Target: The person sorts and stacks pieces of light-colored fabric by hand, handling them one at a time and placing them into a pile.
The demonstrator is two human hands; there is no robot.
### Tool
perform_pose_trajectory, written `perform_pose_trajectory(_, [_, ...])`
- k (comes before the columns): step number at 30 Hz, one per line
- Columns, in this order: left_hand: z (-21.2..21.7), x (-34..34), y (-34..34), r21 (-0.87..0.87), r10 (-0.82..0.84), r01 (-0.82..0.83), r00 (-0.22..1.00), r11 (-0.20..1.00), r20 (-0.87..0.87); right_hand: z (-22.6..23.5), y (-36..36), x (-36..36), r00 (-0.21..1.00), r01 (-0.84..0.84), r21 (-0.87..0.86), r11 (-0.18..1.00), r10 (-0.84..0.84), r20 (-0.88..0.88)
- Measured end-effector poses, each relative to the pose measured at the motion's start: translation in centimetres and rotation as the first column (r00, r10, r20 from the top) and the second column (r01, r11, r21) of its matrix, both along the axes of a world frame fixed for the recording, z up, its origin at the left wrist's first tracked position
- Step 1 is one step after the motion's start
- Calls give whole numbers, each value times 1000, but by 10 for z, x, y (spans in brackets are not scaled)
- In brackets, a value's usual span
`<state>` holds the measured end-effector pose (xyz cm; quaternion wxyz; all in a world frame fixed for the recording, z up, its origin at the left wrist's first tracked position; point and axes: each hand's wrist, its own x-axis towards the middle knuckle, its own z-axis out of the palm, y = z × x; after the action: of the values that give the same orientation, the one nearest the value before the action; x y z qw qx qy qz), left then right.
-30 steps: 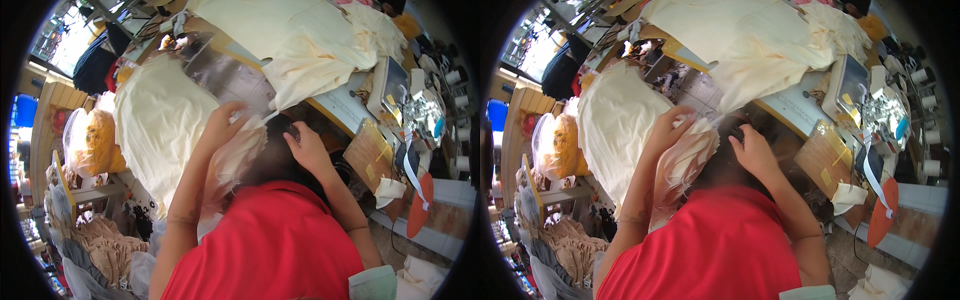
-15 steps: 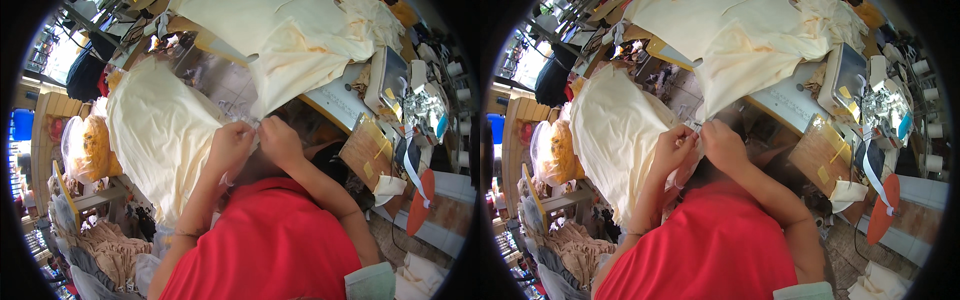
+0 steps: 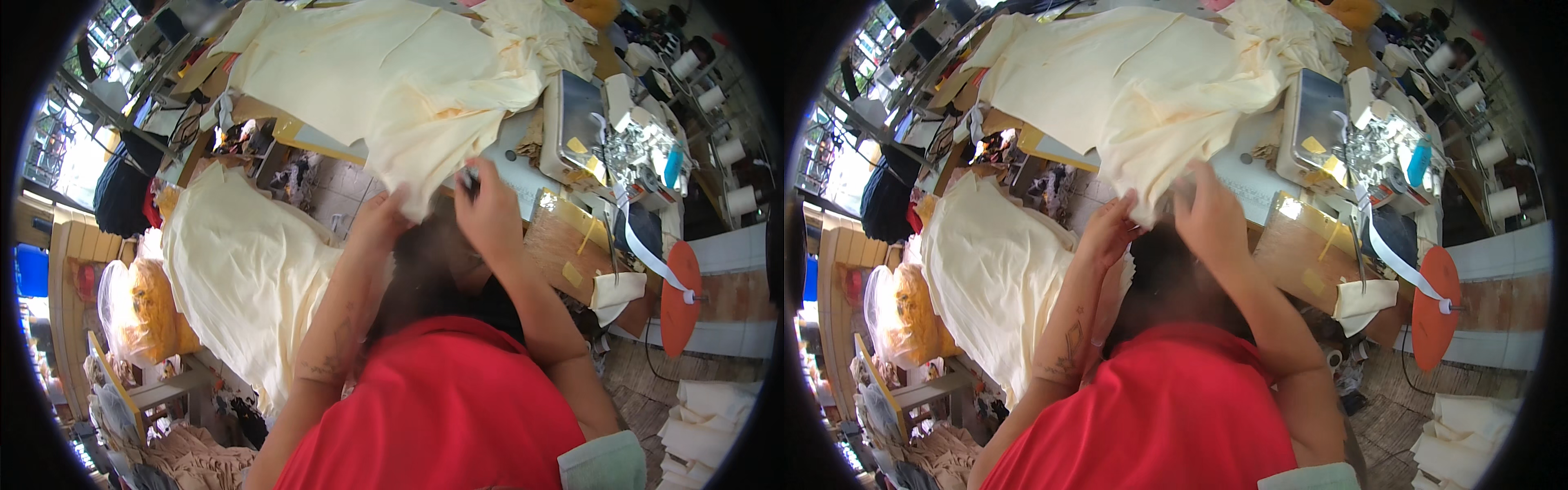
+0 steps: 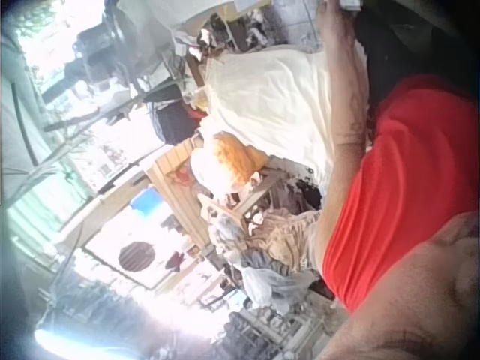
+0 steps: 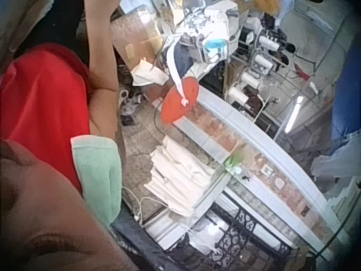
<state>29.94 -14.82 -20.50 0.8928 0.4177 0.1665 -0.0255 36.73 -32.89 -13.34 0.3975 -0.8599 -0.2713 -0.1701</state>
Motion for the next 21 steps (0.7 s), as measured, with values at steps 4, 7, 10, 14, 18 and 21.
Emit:
perform_pose_trajectory(4, [40, -25, -12, 400, 121, -124, 992, 908, 32, 18, 11, 81, 983, 152, -90, 984, -141, 113])
perform_pose_trajectory(7, [72, -68, 10, 582, 231, -315, 949, 750, 216, 25, 4, 116, 997, 55, -219, 974, -65, -39])
perform_pose_trajectory(10, [106, -135, 75, 739, 539, -508, 809, 443, 233, 66, 7, 112, 997, -72, -109, 991, 67, -48])
perform_pose_trajectory(14, [164, -220, 163, 685, 655, -727, 539, 44, 530, 132, -3, 73, 941, -271, 135, 953, 292, -172])
perform_pose_trajectory(18, [227, -258, 196, 628, 652, -777, 494, 34, 575, 180, 0, 64, 770, -606, 435, 666, 628, 110])
perform_pose_trajectory(21, [232, -256, 280, 859, 125, -494, 869, 138, 479, 221, 6, 77, 614, -591, 518, 618, 761, -208])
